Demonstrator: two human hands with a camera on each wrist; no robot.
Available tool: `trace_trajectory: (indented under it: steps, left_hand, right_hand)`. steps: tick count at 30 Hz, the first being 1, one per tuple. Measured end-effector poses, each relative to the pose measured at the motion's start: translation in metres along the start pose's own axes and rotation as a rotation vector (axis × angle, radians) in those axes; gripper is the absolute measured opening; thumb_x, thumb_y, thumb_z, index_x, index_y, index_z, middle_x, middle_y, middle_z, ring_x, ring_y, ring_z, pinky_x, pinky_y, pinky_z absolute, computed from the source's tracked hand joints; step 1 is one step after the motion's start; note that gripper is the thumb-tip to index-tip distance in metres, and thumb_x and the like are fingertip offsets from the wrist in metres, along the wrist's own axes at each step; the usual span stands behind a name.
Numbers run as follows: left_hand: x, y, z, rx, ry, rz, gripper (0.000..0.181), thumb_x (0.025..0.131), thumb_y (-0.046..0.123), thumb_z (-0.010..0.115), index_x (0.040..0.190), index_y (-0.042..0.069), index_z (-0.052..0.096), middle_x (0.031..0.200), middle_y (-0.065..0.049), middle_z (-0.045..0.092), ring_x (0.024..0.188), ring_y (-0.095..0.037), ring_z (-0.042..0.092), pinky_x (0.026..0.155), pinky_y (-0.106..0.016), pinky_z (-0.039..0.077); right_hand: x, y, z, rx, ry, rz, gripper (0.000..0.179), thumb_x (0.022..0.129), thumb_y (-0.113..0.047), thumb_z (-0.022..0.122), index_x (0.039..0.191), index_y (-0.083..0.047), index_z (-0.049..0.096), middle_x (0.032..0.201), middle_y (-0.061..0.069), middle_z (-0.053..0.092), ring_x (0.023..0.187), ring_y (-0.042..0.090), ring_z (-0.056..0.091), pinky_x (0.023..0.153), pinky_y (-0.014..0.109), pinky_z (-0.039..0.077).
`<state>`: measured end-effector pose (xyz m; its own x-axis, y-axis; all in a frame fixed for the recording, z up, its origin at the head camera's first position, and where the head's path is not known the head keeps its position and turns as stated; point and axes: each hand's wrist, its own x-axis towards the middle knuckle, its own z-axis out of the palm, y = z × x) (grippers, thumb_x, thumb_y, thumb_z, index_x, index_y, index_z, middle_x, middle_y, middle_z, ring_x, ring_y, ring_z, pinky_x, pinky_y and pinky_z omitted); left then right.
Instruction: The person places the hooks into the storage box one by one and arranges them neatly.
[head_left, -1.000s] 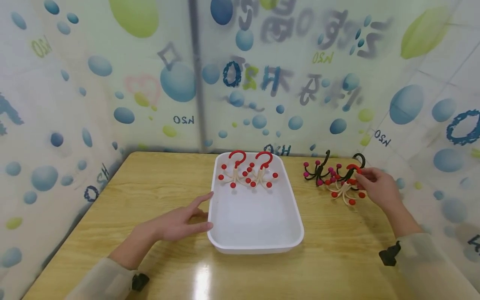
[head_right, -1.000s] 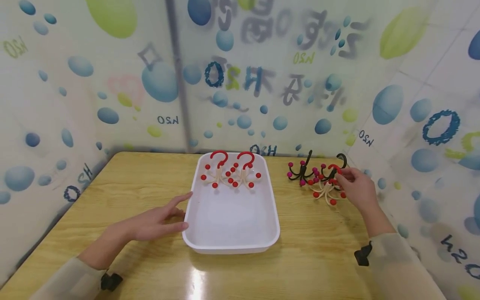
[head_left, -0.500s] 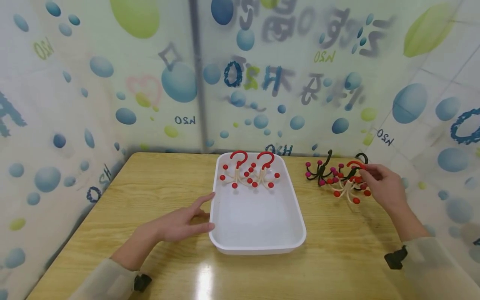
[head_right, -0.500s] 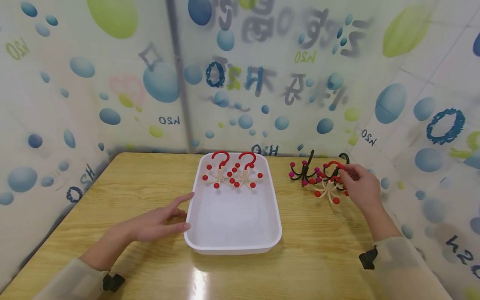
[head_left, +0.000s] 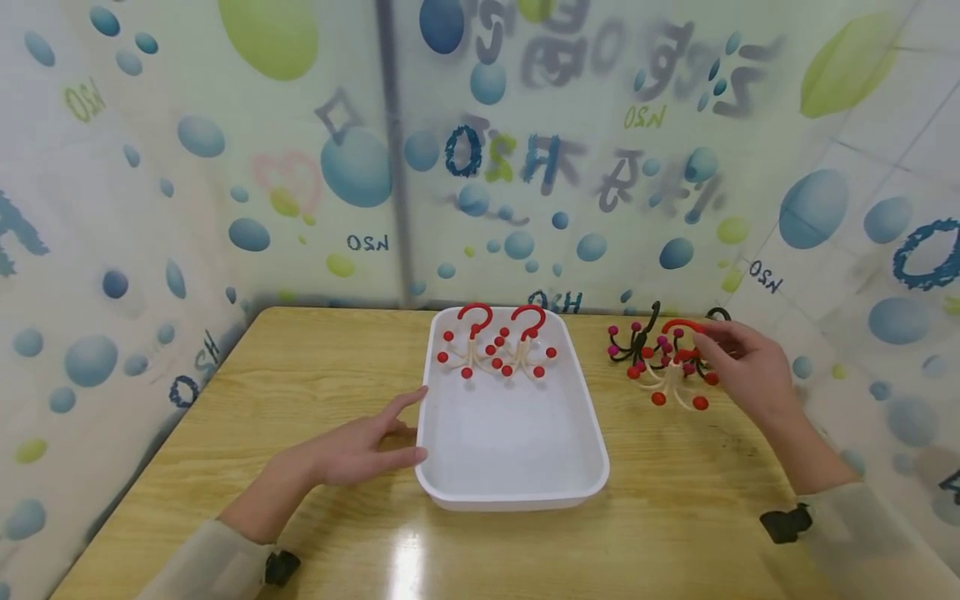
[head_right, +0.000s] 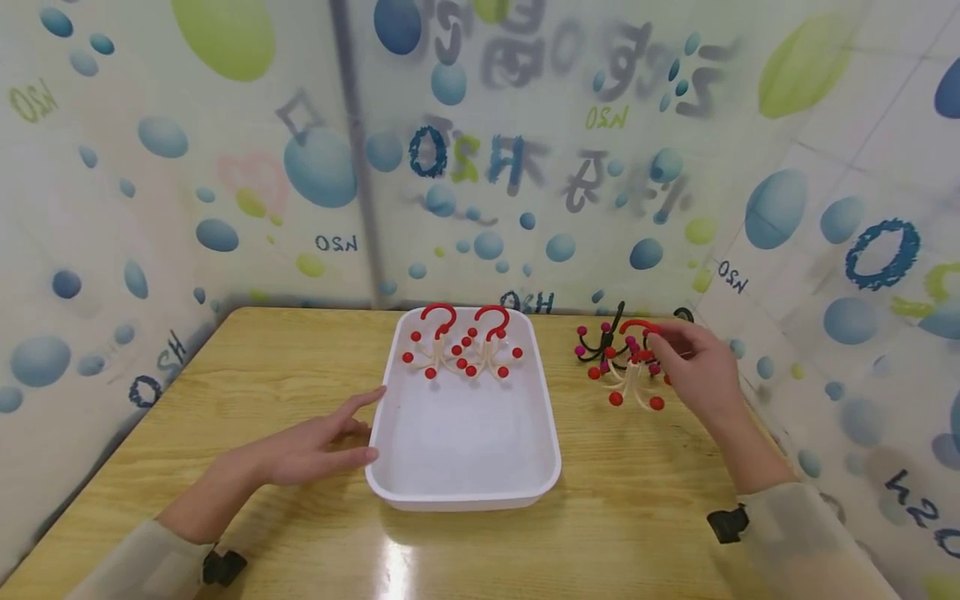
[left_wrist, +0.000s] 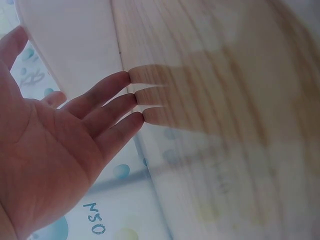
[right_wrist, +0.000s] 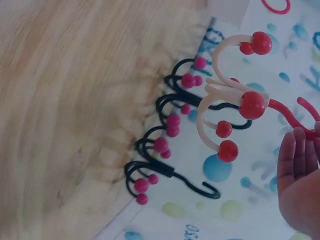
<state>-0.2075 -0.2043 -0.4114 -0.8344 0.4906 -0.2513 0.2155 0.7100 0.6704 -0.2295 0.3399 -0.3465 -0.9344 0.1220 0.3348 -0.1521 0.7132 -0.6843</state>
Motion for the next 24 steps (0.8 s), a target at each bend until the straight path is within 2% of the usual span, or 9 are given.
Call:
trace_trajectory:
  steps: [8, 14, 16, 19, 24]
  left_hand:
    - [0.001, -0.001, 0.001, 0.003, 0.002, 0.012, 0.092, 0.105, 0.062, 0.065, 0.176, 0.036, 0.014, 0.153, -0.011, 0.067, 0.148, -0.039, 0.058, 0.124, -0.069, 0.041]
    - [0.001, -0.002, 0.001, -0.001, 0.006, 0.007, 0.092, 0.104, 0.063, 0.065, 0.176, 0.037, 0.014, 0.154, -0.01, 0.067, 0.149, -0.039, 0.058, 0.125, -0.069, 0.04]
    - [0.001, -0.002, 0.001, -0.004, 0.006, 0.008, 0.092, 0.104, 0.063, 0.065, 0.176, 0.037, 0.014, 0.153, -0.01, 0.067, 0.149, -0.039, 0.058, 0.125, -0.069, 0.04]
    - [0.0, -0.003, 0.001, -0.007, 0.006, 0.013, 0.092, 0.104, 0.063, 0.065, 0.176, 0.037, 0.015, 0.153, -0.01, 0.067, 0.148, -0.039, 0.058, 0.124, -0.069, 0.041]
    - [0.0, -0.004, 0.001, 0.002, 0.01, 0.036, 0.093, 0.104, 0.064, 0.065, 0.176, 0.035, 0.014, 0.153, -0.011, 0.067, 0.148, -0.038, 0.059, 0.125, -0.067, 0.04]
  right_hand:
    - [0.002, -0.031, 0.015, 0.062, -0.016, -0.093, 0.04, 0.11, -0.034, 0.069, 0.138, -0.006, 0.073, 0.098, -0.03, 0.065, 0.085, -0.005, 0.063, 0.066, 0.015, 0.053]
    - [0.003, -0.06, 0.032, 0.066, -0.055, -0.147, 0.037, 0.11, -0.035, 0.07, 0.135, -0.008, 0.075, 0.11, 0.003, 0.075, 0.086, 0.003, 0.063, 0.069, 0.014, 0.054]
    - [0.004, -0.068, 0.038, 0.071, -0.07, -0.171, 0.035, 0.11, -0.034, 0.07, 0.134, -0.008, 0.075, 0.113, 0.01, 0.076, 0.088, 0.006, 0.063, 0.07, 0.013, 0.055]
    - [0.005, -0.078, 0.05, 0.083, -0.099, -0.196, 0.034, 0.11, -0.033, 0.07, 0.133, -0.009, 0.076, 0.113, 0.012, 0.077, 0.09, 0.01, 0.065, 0.072, 0.013, 0.056]
    - [0.009, -0.094, 0.068, 0.117, -0.176, -0.188, 0.029, 0.109, -0.029, 0.071, 0.131, -0.01, 0.076, 0.109, 0.012, 0.076, 0.086, 0.027, 0.068, 0.067, 0.021, 0.059]
